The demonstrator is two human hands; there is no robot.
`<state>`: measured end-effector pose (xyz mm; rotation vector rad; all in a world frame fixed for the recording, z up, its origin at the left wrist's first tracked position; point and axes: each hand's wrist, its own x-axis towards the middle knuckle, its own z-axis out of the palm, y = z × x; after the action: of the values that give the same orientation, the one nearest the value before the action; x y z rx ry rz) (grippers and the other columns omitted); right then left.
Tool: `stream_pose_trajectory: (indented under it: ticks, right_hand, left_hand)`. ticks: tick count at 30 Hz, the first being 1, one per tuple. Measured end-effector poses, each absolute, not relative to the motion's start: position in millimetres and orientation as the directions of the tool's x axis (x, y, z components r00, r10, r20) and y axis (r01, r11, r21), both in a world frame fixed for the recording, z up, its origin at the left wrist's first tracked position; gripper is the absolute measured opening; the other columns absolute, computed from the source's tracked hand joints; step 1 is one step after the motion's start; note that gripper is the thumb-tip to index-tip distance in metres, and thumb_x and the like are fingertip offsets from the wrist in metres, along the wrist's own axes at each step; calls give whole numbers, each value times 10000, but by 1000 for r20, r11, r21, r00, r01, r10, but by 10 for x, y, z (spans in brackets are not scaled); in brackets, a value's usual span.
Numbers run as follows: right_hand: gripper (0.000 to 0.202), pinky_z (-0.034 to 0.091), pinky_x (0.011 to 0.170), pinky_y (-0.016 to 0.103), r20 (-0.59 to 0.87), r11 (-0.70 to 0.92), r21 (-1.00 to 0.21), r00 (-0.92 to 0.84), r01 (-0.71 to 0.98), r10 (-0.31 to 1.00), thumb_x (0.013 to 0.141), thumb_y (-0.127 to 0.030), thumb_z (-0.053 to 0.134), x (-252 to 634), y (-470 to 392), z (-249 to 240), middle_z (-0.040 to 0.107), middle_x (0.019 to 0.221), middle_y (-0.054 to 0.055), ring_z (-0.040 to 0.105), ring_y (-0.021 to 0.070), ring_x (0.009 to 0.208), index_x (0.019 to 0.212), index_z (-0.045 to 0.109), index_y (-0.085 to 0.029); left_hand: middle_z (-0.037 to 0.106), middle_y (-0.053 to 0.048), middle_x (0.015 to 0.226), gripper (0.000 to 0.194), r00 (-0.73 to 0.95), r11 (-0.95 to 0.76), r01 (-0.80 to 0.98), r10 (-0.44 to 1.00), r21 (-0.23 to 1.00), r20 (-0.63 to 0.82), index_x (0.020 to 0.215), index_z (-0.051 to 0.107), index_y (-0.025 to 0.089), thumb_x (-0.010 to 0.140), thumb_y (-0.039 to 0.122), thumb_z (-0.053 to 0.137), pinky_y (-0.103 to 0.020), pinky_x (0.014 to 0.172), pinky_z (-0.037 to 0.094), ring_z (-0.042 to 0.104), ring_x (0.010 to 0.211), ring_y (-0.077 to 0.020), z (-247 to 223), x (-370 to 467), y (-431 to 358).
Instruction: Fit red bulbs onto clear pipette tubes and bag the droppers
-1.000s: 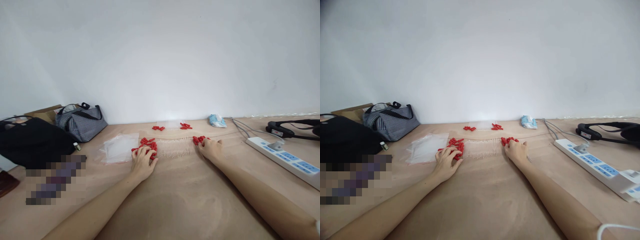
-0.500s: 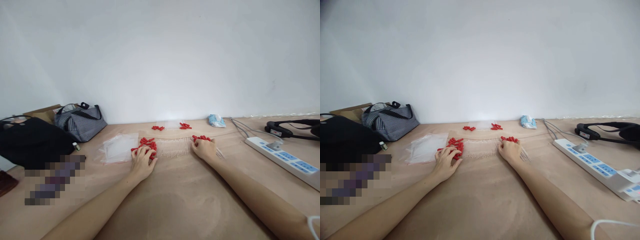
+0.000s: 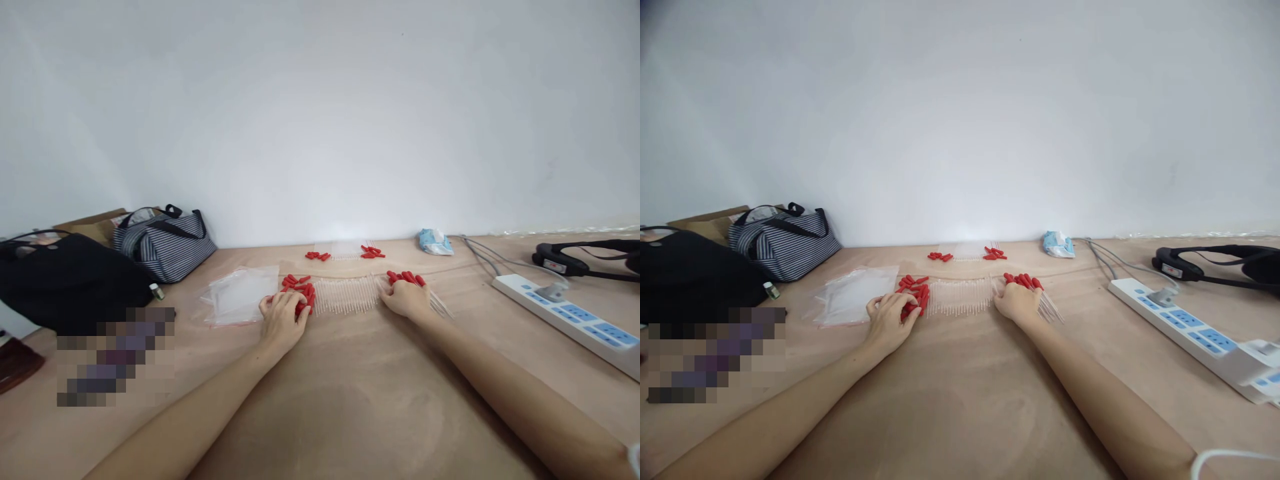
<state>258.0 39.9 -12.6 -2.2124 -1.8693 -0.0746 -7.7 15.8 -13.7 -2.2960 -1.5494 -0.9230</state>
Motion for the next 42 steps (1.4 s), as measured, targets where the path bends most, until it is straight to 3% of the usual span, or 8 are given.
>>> stream_pose_trajectory:
  ticks: [5,10,13,16,20,26,32,42]
  right_hand:
    - [258,260,833,404,324,-113,-219,182,969,928,768,-316,410,2543,348,-137,623,704,80,548,226,812,680,601,-165]
    - [188,357,680,294,563,337,-324,-106,884,820,818,-243,389,2424,168,-207,592,788,76,532,175,741,734,531,-154]
    - [166,374,678,280,618,549,-295,-282,782,734,841,-193,379,2355,26,-263,574,782,66,517,161,741,768,523,-155]
    - [190,380,701,291,623,653,-220,-411,725,666,841,-130,365,2321,-75,-301,570,832,73,500,164,767,907,542,-146]
    - [325,375,687,302,589,701,-141,-510,699,627,816,-61,360,2314,-131,-312,556,847,71,487,162,748,1071,531,-166]
    - [218,351,754,325,588,726,-200,-512,658,626,843,-139,405,2251,-172,-278,574,858,61,505,153,782,974,575,-175]
    - [212,332,756,320,612,733,-233,-490,639,621,852,-152,400,2222,-179,-291,597,852,53,513,146,771,978,569,-181]
    - [195,274,773,326,634,750,-230,-488,621,599,839,-157,430,2209,-199,-286,622,817,26,516,125,742,935,596,-186]
  left_hand:
    - [647,-14,846,70,226,-440,877,731,191,645,799,531,217,772,170,486,-472,873,218,549,881,-225,-101,-79,150]
    - [633,-46,850,103,340,-640,719,665,272,665,863,559,192,804,209,475,-382,820,374,548,869,-200,-75,-35,61]
    - [633,-43,845,143,496,-755,565,632,332,595,915,572,186,818,193,466,-307,761,435,548,831,-171,-92,7,-35]
    - [633,-44,847,182,581,-770,531,635,354,509,952,582,175,812,162,466,-295,751,446,545,809,-165,-111,36,-102]
    - [583,-62,868,259,609,-736,575,677,358,413,1029,586,152,785,215,526,-295,717,456,539,783,-169,-121,58,-105]
    - [558,-43,829,146,558,-705,604,708,373,433,812,646,171,813,198,502,-284,719,429,529,767,-155,-131,122,-82]
    - [607,-13,802,112,498,-681,648,717,340,488,846,570,193,850,223,462,-323,755,369,522,806,-175,-112,128,-103]
    - [629,18,765,91,522,-709,617,693,341,497,820,575,197,840,240,497,-321,781,305,538,760,-149,-124,124,-94]
